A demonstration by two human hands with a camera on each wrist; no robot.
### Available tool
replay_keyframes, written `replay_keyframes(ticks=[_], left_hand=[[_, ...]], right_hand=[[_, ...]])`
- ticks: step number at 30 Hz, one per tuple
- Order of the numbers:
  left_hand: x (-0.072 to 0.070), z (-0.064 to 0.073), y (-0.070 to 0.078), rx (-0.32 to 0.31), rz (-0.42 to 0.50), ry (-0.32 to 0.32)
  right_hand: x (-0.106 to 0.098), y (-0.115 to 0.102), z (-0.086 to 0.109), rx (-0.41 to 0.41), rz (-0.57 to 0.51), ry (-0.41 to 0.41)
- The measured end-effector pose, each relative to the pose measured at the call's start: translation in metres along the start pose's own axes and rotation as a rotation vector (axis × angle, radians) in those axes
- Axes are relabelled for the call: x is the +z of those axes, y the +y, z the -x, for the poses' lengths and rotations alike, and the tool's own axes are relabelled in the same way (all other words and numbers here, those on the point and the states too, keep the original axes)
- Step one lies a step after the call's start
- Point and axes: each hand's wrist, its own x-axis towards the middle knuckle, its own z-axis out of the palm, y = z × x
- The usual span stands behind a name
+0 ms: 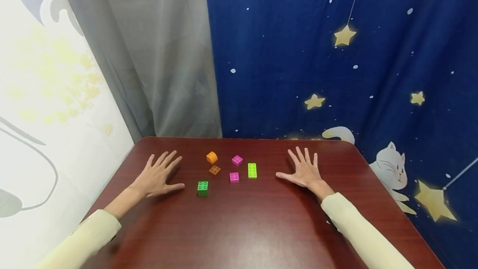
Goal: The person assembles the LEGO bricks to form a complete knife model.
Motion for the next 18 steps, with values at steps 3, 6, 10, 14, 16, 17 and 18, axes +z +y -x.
replay_keyframes(ticks=[3,6,10,14,16,17,18], left_hand=[[-0.001,-0.003,0.005,0.006,0.003,-0.029],[-0.002,-0.005,0.011,0.015,0.017,-0.05],[-0.004,-0.007,0.018,0.031,0.039,-0.053],[-0.006,-0.007,0.026,0.049,0.063,-0.059],[-0.007,-0.007,0.029,0.055,0.08,-0.067],[-0.007,-0.008,0.031,0.057,0.086,-0.074],[-0.007,-0.008,0.032,0.062,0.09,-0.076]], right_hand=[[0.0,-0.005,-0.002,-0.007,-0.007,-0.005],[0.001,-0.01,-0.004,-0.016,-0.013,-0.005],[0.005,-0.017,-0.007,-0.032,-0.015,0.0],[0.007,-0.024,-0.008,-0.047,-0.027,0.001],[0.008,-0.028,-0.008,-0.054,-0.031,0.002],[0.009,-0.029,-0.009,-0.058,-0.033,0.003],[0.009,-0.031,-0.009,-0.061,-0.036,0.004]])
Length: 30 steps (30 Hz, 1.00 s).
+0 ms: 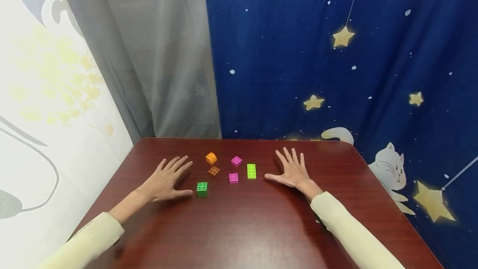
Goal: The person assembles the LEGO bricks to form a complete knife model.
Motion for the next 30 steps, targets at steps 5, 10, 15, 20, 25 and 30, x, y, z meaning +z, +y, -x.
replay_keyframes(ticks=[5,10,15,20,25,30], left_hand=[[0.0,-0.003,0.008,0.025,0.026,-0.01],[-0.001,-0.006,0.016,0.043,0.061,-0.031],[-0.001,-0.009,0.023,0.039,0.113,-0.056],[0.001,-0.013,0.028,0.028,0.181,-0.066],[0.001,-0.016,0.033,0.034,0.259,-0.073],[0.001,-0.018,0.037,0.018,0.326,-0.09]], right_hand=[[0.006,-0.006,-0.002,-0.034,-0.012,0.027],[0.012,-0.014,-0.003,-0.058,-0.017,0.037],[0.013,-0.023,-0.005,-0.056,-0.02,0.016],[0.014,-0.032,-0.008,-0.053,-0.038,-0.021],[0.018,-0.041,-0.012,-0.055,-0.058,-0.055],[0.021,-0.05,-0.014,-0.074,-0.076,-0.065]])
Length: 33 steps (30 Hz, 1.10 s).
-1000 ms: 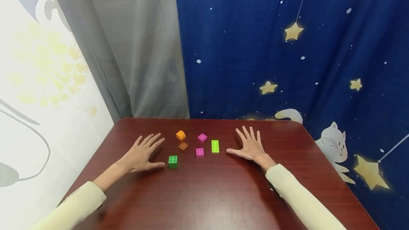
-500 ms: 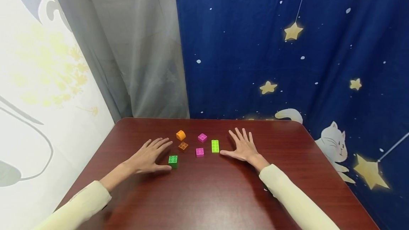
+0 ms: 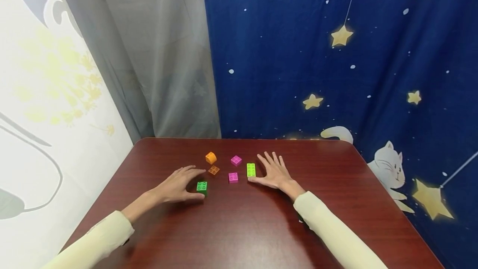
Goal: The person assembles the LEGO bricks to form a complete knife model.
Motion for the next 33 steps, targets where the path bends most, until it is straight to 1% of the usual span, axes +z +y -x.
replay_keyframes(ticks=[7,12,17,24,27,33], left_hand=[[0.003,-0.003,0.002,-0.026,0.06,-0.02],[0.003,-0.004,0.002,-0.029,0.104,-0.025],[0.004,-0.005,0.0,-0.03,0.145,-0.019],[0.006,-0.008,-0.001,-0.019,0.167,0.001],[0.009,-0.01,-0.002,-0.021,0.205,0.001],[0.015,-0.014,-0.004,-0.055,0.29,0.001]], right_hand=[[0.004,-0.01,-0.001,-0.011,-0.028,-0.034],[0.007,-0.012,-0.003,-0.021,-0.041,-0.048],[0.008,-0.015,-0.005,-0.018,-0.056,-0.034],[0.01,-0.017,-0.012,-0.014,-0.065,0.016],[0.011,-0.017,-0.013,-0.008,-0.061,0.03],[0.009,-0.017,-0.014,-0.021,-0.057,0.033]])
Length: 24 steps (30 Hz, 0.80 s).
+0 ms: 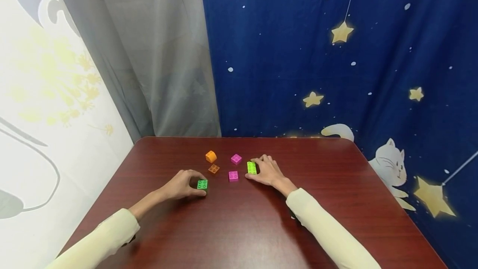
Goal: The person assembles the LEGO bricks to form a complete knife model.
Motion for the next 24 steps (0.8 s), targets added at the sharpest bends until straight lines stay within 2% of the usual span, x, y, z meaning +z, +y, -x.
replay_keyframes(ticks=[9,15,24], left_hand=[[0.002,-0.002,-0.003,-0.05,0.113,0.006],[0.003,-0.003,-0.004,-0.071,0.12,0.005],[0.003,-0.004,-0.005,-0.076,0.147,0.009]], right_hand=[[-0.004,0.006,0.001,-0.049,-0.047,-0.031],[-0.006,0.012,0.003,-0.1,-0.119,-0.012],[-0.008,0.019,0.002,-0.129,-0.179,0.015]])
